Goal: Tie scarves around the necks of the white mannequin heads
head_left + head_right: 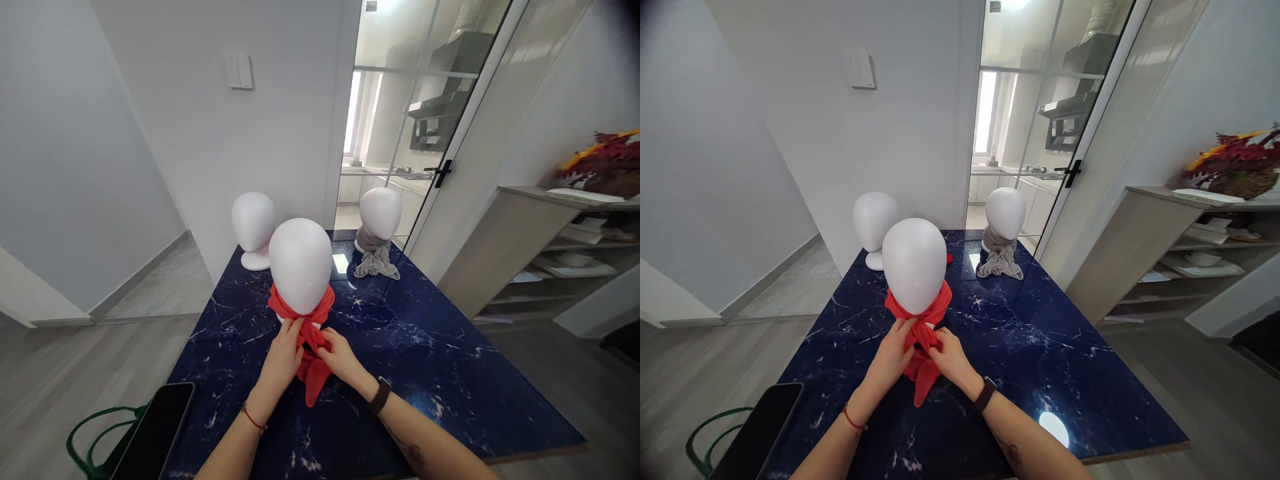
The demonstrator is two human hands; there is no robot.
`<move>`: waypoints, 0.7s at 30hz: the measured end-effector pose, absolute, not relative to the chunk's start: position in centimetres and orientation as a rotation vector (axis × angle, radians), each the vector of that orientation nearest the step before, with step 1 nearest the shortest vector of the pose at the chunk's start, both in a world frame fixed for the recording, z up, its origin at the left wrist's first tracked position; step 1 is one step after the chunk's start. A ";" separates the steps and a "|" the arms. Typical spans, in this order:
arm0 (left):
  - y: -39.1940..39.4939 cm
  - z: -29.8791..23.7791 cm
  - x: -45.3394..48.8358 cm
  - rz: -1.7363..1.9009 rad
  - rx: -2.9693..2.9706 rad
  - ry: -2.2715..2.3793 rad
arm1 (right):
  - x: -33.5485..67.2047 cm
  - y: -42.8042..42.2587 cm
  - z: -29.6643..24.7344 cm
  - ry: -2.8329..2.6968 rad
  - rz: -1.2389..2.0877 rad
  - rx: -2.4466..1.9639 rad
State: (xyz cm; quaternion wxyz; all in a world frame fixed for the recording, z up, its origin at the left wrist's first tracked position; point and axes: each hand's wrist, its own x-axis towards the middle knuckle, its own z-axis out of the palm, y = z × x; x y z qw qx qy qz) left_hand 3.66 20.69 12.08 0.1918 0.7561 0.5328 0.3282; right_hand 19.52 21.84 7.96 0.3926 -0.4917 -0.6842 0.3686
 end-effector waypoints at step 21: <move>20.7 11.9 4.0 1.085 2.099 1.616 | 19.8 22.6 8.5 -1.320 1.391 -1.124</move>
